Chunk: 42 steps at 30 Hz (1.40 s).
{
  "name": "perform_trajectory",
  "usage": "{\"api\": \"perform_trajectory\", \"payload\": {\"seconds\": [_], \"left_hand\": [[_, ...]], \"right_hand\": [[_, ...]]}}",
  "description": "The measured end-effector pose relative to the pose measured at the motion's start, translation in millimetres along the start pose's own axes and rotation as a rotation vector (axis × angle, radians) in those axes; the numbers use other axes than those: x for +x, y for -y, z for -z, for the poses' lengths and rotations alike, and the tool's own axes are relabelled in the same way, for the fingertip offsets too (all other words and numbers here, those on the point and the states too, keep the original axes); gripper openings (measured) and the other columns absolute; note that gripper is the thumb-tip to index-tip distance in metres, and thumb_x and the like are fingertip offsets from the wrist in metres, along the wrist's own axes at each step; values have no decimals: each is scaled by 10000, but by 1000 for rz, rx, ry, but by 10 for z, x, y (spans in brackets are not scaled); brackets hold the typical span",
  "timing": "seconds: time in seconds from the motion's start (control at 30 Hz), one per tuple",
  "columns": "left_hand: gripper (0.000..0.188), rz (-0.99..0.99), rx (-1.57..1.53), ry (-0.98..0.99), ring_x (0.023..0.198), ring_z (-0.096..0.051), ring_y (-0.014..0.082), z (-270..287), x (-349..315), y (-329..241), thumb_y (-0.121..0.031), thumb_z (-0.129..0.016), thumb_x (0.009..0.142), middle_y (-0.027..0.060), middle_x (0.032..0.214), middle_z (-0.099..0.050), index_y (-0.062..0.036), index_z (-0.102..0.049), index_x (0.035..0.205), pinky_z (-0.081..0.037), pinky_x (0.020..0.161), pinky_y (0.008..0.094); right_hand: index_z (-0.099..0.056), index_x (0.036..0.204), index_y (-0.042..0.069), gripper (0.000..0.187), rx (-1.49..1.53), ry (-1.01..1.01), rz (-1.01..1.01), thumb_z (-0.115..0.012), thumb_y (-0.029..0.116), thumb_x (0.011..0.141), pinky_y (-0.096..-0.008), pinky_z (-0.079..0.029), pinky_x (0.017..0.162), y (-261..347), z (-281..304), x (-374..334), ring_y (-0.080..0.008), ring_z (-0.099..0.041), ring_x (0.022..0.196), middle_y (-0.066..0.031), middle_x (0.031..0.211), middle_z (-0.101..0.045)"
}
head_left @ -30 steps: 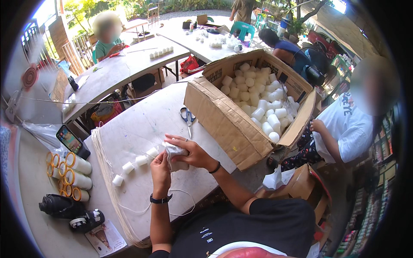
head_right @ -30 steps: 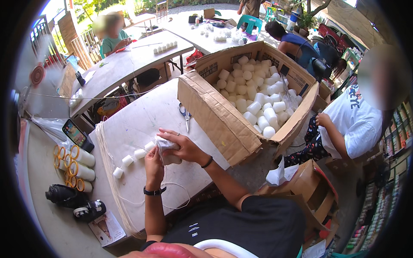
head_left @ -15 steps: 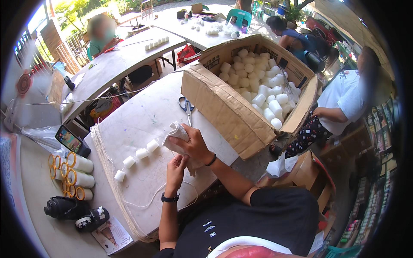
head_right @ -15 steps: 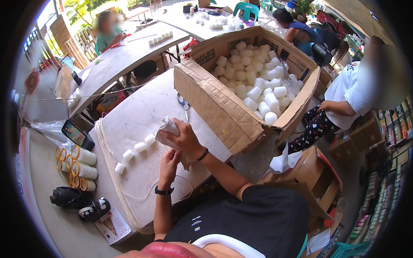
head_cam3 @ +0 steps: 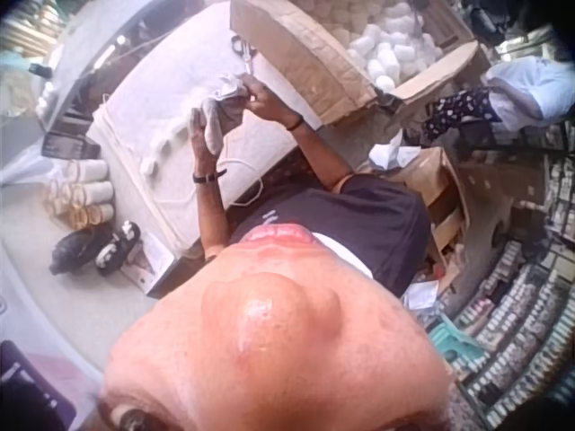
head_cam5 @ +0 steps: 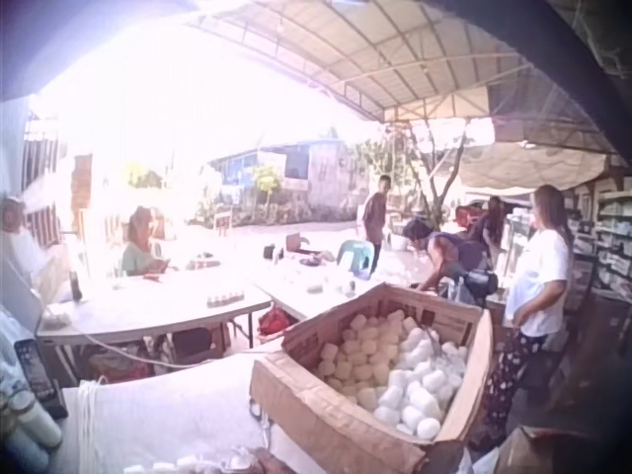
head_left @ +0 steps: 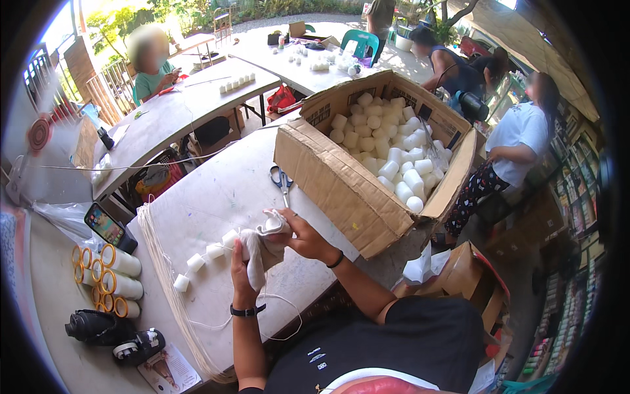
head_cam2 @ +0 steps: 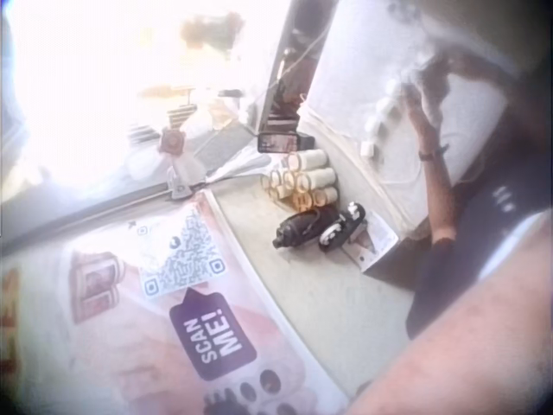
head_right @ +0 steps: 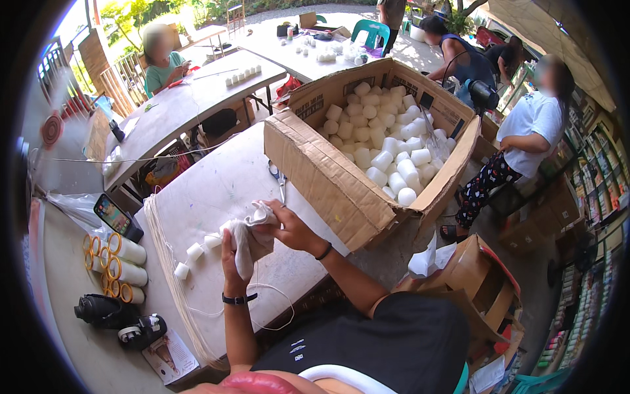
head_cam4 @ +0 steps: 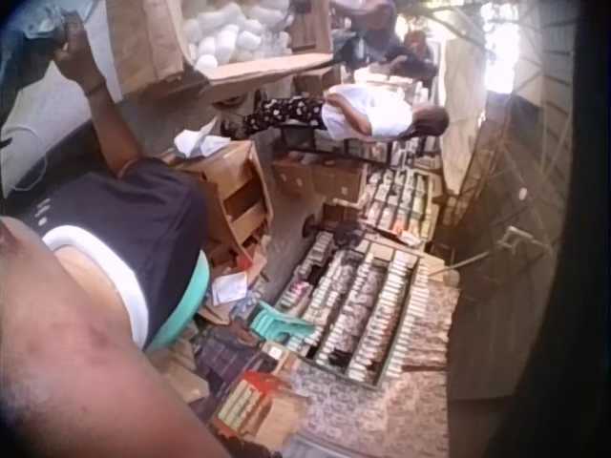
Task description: The person repeatedly picks up white cylindrical candles, inserts wicks, and wipes them with a cloth. They place finished candles on the table and continue the process with new candles from a box.
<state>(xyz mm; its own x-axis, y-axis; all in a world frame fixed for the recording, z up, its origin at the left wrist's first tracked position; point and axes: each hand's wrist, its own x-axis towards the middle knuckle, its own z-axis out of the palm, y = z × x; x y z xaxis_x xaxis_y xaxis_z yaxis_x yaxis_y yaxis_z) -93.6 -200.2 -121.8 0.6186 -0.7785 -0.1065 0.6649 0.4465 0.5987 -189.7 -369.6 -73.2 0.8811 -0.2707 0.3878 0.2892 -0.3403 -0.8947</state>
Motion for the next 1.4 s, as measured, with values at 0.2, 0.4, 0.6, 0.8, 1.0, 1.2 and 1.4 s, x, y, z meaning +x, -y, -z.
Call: {"api": "perform_trajectory", "payload": {"seconds": [0.2,0.4,0.6,0.8,1.0,1.2,1.4], "left_hand": [[374,-723,1135,-13,1206,-536,244,-253,5,56,-217,-439,1038,131,1374,-483,62,-562,1255,-418,1018,335],[218,-743,1158,-109,768,-515,206,-352,77,-34,-146,-499,1004,103,910,-520,54,-536,926,-431,676,322],[214,-846,1037,-223,752,-427,158,-420,40,35,-119,-571,965,65,858,-427,39,-482,851,-390,661,298],[285,-844,972,-407,755,-454,181,-510,-170,139,-99,-733,855,62,835,-441,-9,-469,796,-379,647,326],[175,-324,16,-330,735,-487,39,-436,-168,218,-107,-675,931,-42,856,-491,-68,-559,1057,-415,651,210],[475,-542,945,-519,778,-551,94,-287,-289,172,-232,-703,896,85,1164,-502,-85,-533,1315,-451,689,230],[512,-267,1241,-91,571,-405,75,-240,-473,-30,-169,-771,830,65,889,-662,-65,-586,1295,-382,529,241]], "right_hand": [[-429,1396,13,461,137,-38,-182,-583,143,982,-319,-410,1031,-108,-444,-116,-185,-528,1205,-114,1305,-560],[-570,1178,28,297,237,-326,-207,-598,248,980,-206,-462,684,2,-720,-129,-34,-539,818,-8,929,-633],[-577,1004,-14,241,66,-405,-76,-524,221,1012,-319,-497,629,48,-831,-90,-155,-622,690,-136,793,-661],[-637,1043,-34,226,63,-328,-76,-511,145,987,-318,-513,656,81,-740,-176,-154,-639,699,-165,812,-691],[-646,946,-17,350,198,-312,-300,-564,318,1008,-232,-428,612,-42,-563,-269,-41,-492,702,20,747,-598],[-666,853,-7,476,115,-481,-222,-556,434,994,-263,-403,547,-318,-422,-234,-42,-471,633,3,625,-560],[-650,855,0,488,-112,-294,-68,-506,440,1009,-321,-426,514,-301,-348,-282,-154,-531,528,-127,593,-544]]}}
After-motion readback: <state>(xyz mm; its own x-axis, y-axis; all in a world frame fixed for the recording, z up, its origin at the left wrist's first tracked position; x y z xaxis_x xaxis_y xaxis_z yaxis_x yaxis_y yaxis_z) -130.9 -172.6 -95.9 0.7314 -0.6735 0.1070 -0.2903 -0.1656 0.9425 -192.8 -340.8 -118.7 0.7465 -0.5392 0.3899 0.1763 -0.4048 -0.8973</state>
